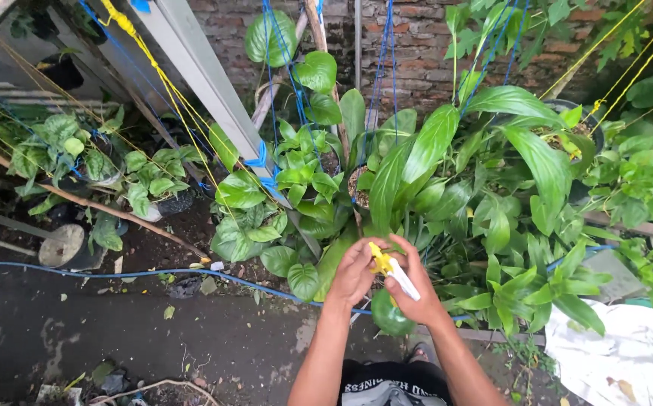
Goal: The person uses a spray bottle to mist various hanging potted plants in an outdoor garden area. They move from one plant to another, spraying the leaves and occasionally touching the foliage with their free hand.
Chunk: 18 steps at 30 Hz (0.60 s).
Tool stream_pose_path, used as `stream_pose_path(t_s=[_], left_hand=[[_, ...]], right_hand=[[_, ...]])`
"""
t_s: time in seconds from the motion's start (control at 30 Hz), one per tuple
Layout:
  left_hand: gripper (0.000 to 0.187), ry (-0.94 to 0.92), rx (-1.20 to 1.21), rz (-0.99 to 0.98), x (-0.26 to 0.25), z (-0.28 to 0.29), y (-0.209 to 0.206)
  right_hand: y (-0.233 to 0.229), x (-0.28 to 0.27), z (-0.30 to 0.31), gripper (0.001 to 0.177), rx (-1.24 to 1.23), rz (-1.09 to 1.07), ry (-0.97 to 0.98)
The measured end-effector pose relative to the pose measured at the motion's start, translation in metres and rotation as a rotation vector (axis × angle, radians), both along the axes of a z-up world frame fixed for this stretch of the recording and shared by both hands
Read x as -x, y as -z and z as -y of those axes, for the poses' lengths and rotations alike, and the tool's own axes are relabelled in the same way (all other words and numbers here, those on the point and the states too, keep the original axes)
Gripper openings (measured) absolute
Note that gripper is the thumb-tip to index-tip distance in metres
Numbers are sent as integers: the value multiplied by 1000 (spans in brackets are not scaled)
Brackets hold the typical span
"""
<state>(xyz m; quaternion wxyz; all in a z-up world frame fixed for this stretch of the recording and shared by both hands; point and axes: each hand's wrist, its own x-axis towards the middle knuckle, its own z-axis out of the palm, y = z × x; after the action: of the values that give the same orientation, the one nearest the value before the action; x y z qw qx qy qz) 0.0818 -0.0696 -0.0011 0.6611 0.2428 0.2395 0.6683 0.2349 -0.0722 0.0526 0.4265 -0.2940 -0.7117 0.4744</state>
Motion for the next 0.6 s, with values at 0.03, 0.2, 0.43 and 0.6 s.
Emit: stream_pose_path(t_s=[0.03,0.2,0.43,0.6], left_hand=[[25,0,3,1,1,-3,18],[26,54,18,1,0,-11,45],[29,103,-1,45,6,-8,36],[57,186,-68,148,9,2,4]], right_hand=[[11,-2,-2,81,3,1,0],[29,-5,-8,82,-68,93,31],[60,-5,-15,80,-127,94,36],[1,16,6,79,31,-96,18]])
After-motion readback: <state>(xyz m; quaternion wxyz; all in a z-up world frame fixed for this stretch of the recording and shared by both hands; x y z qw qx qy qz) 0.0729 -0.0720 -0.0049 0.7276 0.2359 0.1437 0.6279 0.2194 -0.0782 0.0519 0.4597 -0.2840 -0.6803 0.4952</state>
